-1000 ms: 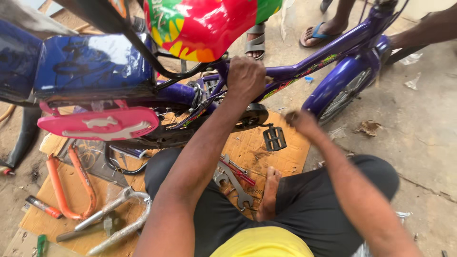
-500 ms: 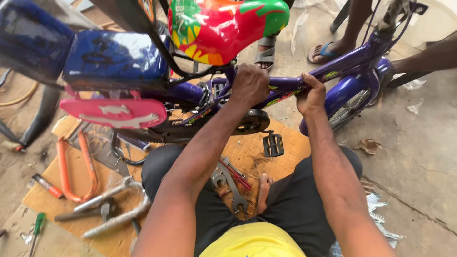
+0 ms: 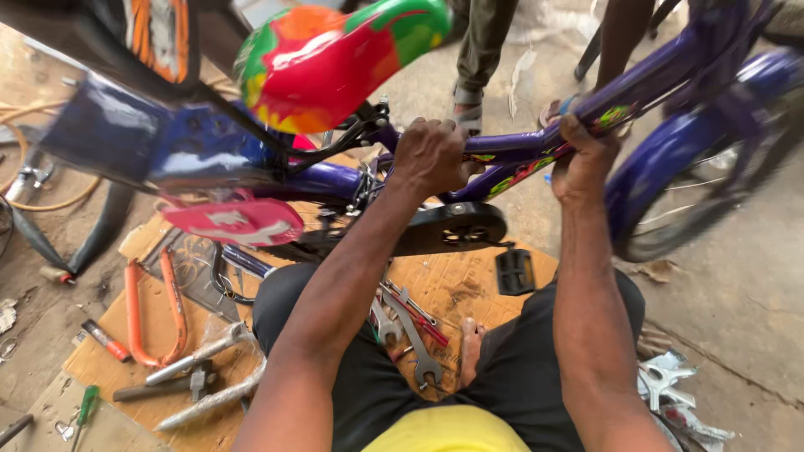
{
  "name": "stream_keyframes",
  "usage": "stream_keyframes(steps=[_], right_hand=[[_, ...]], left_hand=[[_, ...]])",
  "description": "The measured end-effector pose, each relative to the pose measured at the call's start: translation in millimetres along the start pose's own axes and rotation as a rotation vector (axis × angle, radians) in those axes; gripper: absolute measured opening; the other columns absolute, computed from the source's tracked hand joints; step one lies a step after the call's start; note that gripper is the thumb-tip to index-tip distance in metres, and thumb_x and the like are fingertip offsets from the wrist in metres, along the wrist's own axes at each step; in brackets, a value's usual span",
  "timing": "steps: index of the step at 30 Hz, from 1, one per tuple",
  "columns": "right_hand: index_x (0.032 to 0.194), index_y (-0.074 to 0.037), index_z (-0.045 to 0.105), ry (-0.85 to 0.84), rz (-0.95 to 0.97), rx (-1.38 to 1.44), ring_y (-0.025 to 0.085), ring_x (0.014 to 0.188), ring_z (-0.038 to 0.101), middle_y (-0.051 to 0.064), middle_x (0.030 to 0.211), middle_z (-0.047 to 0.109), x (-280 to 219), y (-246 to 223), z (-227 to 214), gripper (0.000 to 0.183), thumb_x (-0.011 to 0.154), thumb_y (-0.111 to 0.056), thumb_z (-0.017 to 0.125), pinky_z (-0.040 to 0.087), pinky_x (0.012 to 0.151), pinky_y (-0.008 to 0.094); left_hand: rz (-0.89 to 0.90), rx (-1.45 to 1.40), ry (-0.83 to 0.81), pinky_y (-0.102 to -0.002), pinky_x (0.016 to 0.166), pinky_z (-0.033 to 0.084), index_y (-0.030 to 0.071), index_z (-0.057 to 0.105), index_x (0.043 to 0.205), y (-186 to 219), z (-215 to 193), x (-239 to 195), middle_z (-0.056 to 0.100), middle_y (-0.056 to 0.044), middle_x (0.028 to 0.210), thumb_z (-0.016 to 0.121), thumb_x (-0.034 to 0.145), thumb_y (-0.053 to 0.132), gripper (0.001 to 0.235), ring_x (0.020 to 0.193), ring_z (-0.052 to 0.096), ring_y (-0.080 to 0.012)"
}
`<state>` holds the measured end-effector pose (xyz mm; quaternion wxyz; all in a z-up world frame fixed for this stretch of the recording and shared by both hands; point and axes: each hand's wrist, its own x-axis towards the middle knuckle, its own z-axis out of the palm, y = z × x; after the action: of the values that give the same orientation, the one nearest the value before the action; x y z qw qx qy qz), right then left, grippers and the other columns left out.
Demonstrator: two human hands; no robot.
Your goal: The person repairs a purple bicycle by adjusting the crankset and pedals using a screwdriver and wrench. They tighten bolts on the crank arm, rotate the pedals to check alignment, and make adjustments to the chainring area.
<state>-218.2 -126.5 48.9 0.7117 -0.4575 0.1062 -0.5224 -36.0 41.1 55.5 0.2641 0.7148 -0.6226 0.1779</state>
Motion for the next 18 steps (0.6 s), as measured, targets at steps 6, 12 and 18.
stream_keyframes(steps=[6,12,18], right_hand=[[0.114,-0.002,0.061,-0.209,-0.277,-0.289,0.014,0.081,0.062,0.002,0.094,0.064,3.4,-65.4,75.0,0.037,0.093,-0.003,0.092,0.053,0.078,0.029],[0.117,-0.001,0.063,-0.35,-0.48,-0.654,0.017,0.083,0.071,0.007,0.095,0.072,-1.4,-67.7,172.3,0.046,0.093,-0.021,0.097,0.061,0.077,0.03],[0.121,0.002,0.051,-0.108,-0.64,-1.011,0.029,0.088,0.075,0.014,0.098,0.075,-12.7,-4.0,265.8,0.073,0.078,-0.032,0.099,0.06,0.078,0.041]], left_hand=[[-0.044,-0.142,0.142,-0.042,0.067,0.051,0.009,0.073,0.082,-9.9,-57.6,7.5,0.069,-0.006,0.073,0.086,0.07,0.061,0.055,0.062,0.065,-0.0241],[0.066,-0.276,0.425,-0.048,0.092,0.044,0.0,0.061,0.126,-3.1,-100.7,-4.3,0.067,-0.018,0.109,0.083,0.074,0.067,0.088,0.102,0.065,-0.0347],[-0.198,-0.182,0.629,-0.05,0.102,0.038,-0.005,0.045,0.139,-17.2,-109.4,-4.7,0.056,-0.023,0.127,0.078,0.081,0.043,0.082,0.117,0.052,-0.0404]])
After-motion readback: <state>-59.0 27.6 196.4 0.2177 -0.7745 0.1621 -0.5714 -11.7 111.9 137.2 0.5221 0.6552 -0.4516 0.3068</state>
